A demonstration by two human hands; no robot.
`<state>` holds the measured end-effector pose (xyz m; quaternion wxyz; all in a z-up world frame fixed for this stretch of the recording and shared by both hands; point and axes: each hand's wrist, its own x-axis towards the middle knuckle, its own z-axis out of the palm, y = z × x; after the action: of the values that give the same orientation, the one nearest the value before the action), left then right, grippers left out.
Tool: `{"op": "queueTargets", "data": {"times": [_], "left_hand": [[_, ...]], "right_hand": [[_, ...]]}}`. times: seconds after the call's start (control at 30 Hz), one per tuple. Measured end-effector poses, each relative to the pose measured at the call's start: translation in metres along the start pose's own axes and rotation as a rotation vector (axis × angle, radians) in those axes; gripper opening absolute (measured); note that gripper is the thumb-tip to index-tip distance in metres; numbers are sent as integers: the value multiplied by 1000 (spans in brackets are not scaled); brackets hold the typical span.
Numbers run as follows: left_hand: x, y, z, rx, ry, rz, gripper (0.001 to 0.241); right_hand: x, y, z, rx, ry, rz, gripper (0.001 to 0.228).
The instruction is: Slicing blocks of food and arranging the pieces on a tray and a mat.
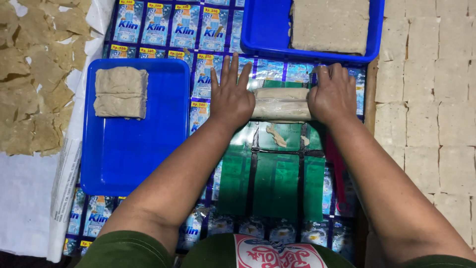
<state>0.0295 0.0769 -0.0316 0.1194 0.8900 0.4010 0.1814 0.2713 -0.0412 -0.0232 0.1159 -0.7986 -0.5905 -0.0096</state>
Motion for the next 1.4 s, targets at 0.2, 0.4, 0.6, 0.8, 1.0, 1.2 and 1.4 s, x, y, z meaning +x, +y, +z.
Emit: {"op": "queueTargets", "data": {"times": [0.2,0.4,0.6,0.8,1.0,1.2,1.4], "left_hand": [[-22,4,-1,37,-91,4,61],[2,-2,5,43,-148,-20,67],[36,-8,7,30,-171,-76,76],[11,-2,5,69,-102,-46,75],[-16,-4,7,85,-74,5,61],[-41,5,-4,63,-95,11,57],[-68,7,-6,36,-61,34,53]], "right_hand": [[-23,-7,2,16,75,-47,68],[-6,-16,-9,51,-153,91,73],[20,-10,-9,61,-89,77,73],[4,-14,-6,30,-146,113,73],[-20,-17,-4,25,-161,97,71],[-47,-26,-7,-2,-115,84,64],[-69,-25,1,10,-60,50,67]]}}
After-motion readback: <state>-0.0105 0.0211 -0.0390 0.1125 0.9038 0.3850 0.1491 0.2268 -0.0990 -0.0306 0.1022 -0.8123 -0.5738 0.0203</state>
